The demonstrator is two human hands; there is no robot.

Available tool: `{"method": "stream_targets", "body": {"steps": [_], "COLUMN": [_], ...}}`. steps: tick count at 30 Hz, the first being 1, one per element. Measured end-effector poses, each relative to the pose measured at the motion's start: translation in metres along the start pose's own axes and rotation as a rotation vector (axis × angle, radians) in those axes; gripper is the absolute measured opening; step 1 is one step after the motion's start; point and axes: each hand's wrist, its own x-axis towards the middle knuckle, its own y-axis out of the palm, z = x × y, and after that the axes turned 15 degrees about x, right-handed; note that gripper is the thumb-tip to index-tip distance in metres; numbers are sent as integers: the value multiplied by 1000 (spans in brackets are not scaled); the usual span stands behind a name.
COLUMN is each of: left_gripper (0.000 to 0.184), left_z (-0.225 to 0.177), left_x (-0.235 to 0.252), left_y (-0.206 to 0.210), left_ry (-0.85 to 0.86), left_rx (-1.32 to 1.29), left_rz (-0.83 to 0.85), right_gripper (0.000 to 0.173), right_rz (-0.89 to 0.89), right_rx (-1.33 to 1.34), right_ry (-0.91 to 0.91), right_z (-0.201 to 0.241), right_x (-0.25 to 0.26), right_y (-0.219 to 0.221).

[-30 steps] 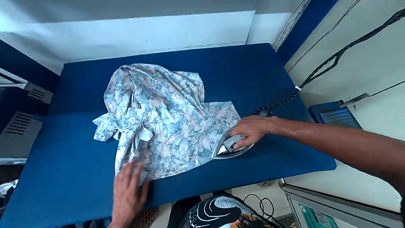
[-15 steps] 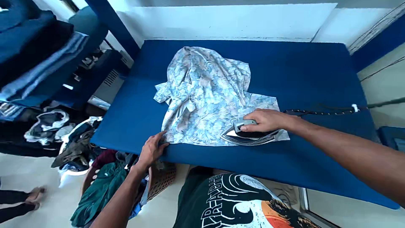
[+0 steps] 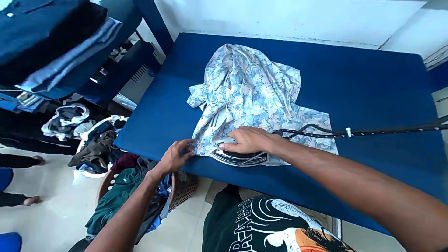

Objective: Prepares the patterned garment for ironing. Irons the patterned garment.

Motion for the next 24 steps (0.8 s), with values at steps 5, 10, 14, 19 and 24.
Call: {"method": "stream_targets", "body": {"steps": [5,10,14,19,24], "left_gripper": [47,40,23,30,33], "left_z": [-20,-56,-56,-46,-37], "left_x": [4,10,15,21,6], "left_y": [5,14,19,19,32], "left_ry": [-120,-115,-25,-86,-175], "left_rx": [92,283,213,62,31], "left_rz": [54,-63,-266,-158,-88], "right_gripper": [57,51,52,54,70], "right_rz": [78,-11,-84,-92,-66], "right_rx": [60,-13,-66,-36,37], "right_ry": [-31,-26,0,44,205], "right_z": [-2,-75,-106,-79,-24], "right_x": [-9,-114,-147,-118,-60], "right_y": [-6,-17,-19,-7,9]}}
